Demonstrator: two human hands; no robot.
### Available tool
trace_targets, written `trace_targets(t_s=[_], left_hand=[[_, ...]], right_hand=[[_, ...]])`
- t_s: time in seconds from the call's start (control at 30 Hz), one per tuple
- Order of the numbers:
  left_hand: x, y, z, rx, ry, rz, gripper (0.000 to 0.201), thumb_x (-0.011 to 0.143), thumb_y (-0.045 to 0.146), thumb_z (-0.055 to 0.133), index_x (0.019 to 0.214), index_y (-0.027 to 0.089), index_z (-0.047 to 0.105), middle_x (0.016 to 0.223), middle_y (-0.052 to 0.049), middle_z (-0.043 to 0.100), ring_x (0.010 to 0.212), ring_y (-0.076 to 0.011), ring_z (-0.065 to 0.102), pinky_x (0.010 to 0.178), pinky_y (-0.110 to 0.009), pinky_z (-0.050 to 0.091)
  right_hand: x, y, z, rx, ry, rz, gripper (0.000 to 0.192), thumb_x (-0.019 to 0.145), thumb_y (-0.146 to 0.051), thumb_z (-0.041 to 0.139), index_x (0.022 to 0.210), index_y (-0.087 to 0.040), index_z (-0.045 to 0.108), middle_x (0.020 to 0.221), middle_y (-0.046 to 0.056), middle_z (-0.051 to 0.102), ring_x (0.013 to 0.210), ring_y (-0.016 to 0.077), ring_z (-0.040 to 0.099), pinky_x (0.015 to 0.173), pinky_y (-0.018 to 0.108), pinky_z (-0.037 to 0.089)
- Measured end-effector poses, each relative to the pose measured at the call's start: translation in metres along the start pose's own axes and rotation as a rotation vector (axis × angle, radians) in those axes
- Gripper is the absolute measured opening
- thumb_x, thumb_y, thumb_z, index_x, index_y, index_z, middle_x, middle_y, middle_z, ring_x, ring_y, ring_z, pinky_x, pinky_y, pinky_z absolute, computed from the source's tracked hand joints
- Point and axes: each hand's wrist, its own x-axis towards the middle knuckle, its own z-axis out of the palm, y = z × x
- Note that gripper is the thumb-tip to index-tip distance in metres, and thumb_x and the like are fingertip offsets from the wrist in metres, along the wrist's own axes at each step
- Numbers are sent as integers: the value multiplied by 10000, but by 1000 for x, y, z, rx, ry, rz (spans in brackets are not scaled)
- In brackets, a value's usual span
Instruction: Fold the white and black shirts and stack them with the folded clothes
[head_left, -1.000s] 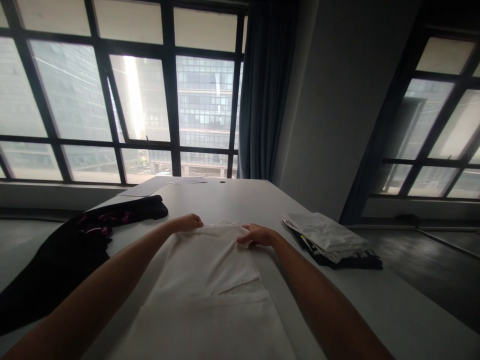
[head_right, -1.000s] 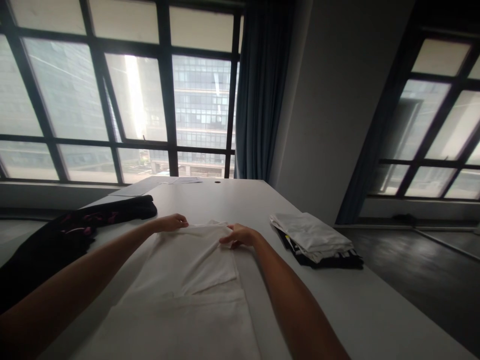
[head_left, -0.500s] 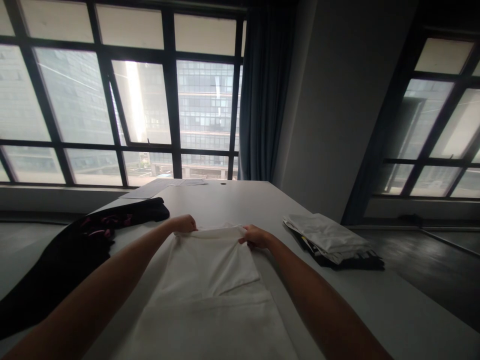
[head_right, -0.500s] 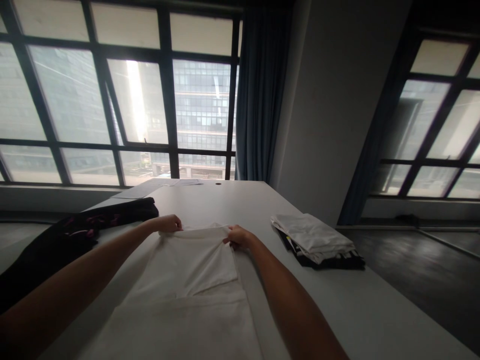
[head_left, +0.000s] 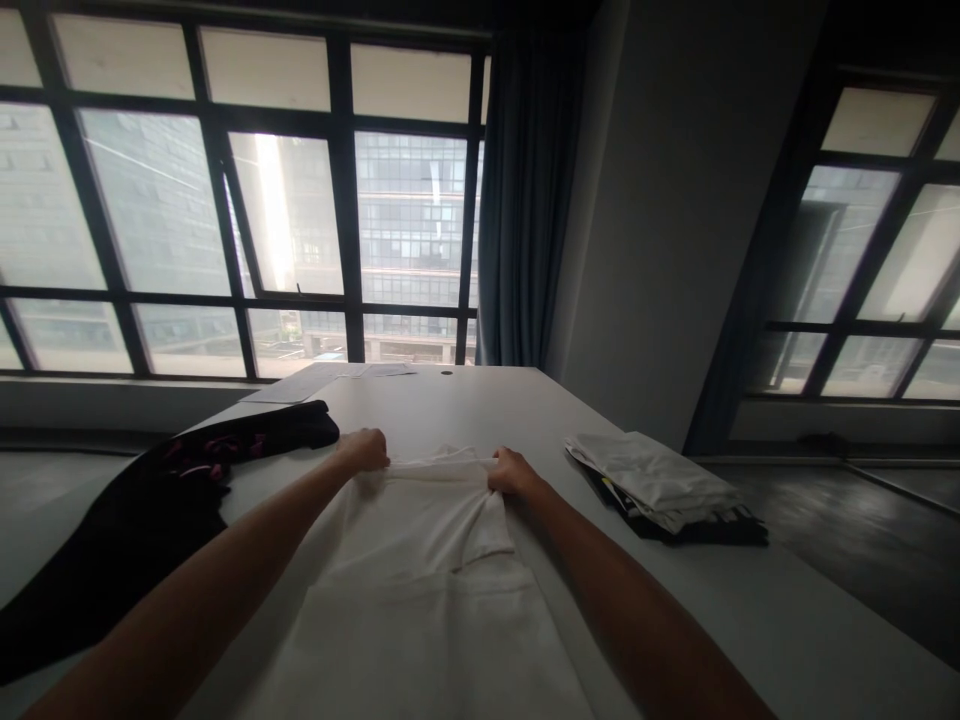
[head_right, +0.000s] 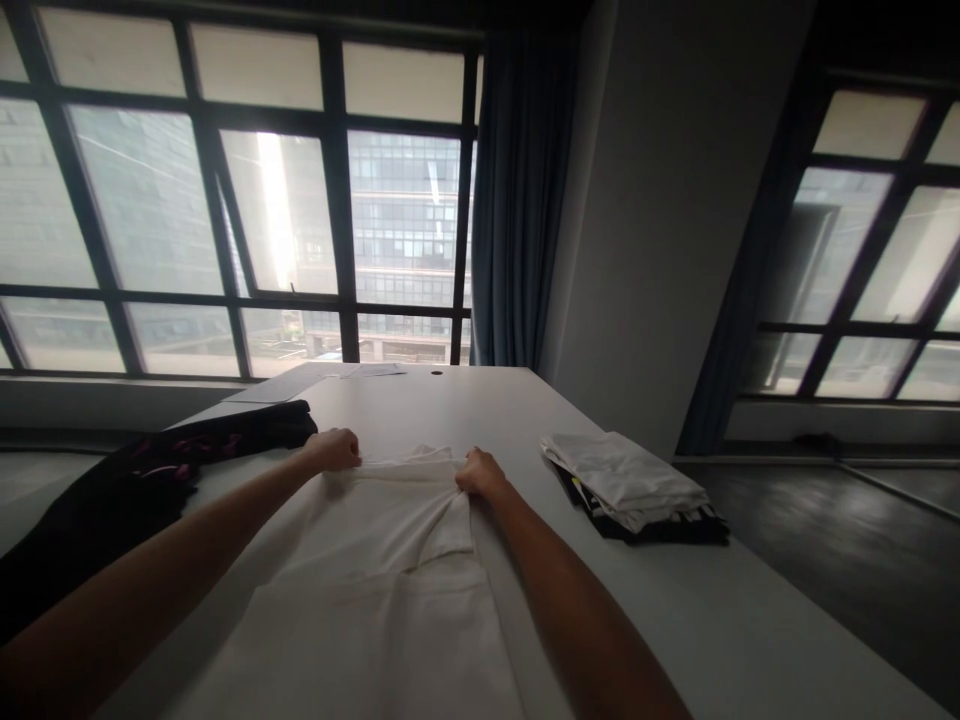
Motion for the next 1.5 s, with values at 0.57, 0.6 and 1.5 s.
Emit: trace_targets(t_s=[0.57, 0.6, 1.5], left_hand=[[-50, -34, 47, -265, 158, 1, 287, 832, 389, 560, 951, 169, 701, 1058, -125, 685, 932, -264, 650, 841, -349, 475], [-43, -36, 47, -297, 174, 9, 254, 843, 364, 546, 916, 175, 700, 968, -95, 705, 872, -230, 658, 799, -310, 481], [-21, -47, 41, -199, 330, 80, 337, 873, 304, 496, 1131, 186, 678, 1271, -98, 638, 1203, -276, 557, 1042, -378, 410]], right_hand=[[4, -2, 15, -71, 18, -301, 541, 687, -180, 709, 1221, -134, 635, 1107, 103, 681, 999, 208, 643, 880, 258, 482], [4, -1, 16, -58, 51, -354, 510, 701, -178, 690, 1208, -140, 647, 1157, 105, 664, 1043, 208, 627, 920, 264, 470], [4, 8, 29, -365, 3, -327, 467, 980, -467, 371, 1357, -245, 535, 1446, 103, 488, 1306, 244, 458, 1142, 505, 129]])
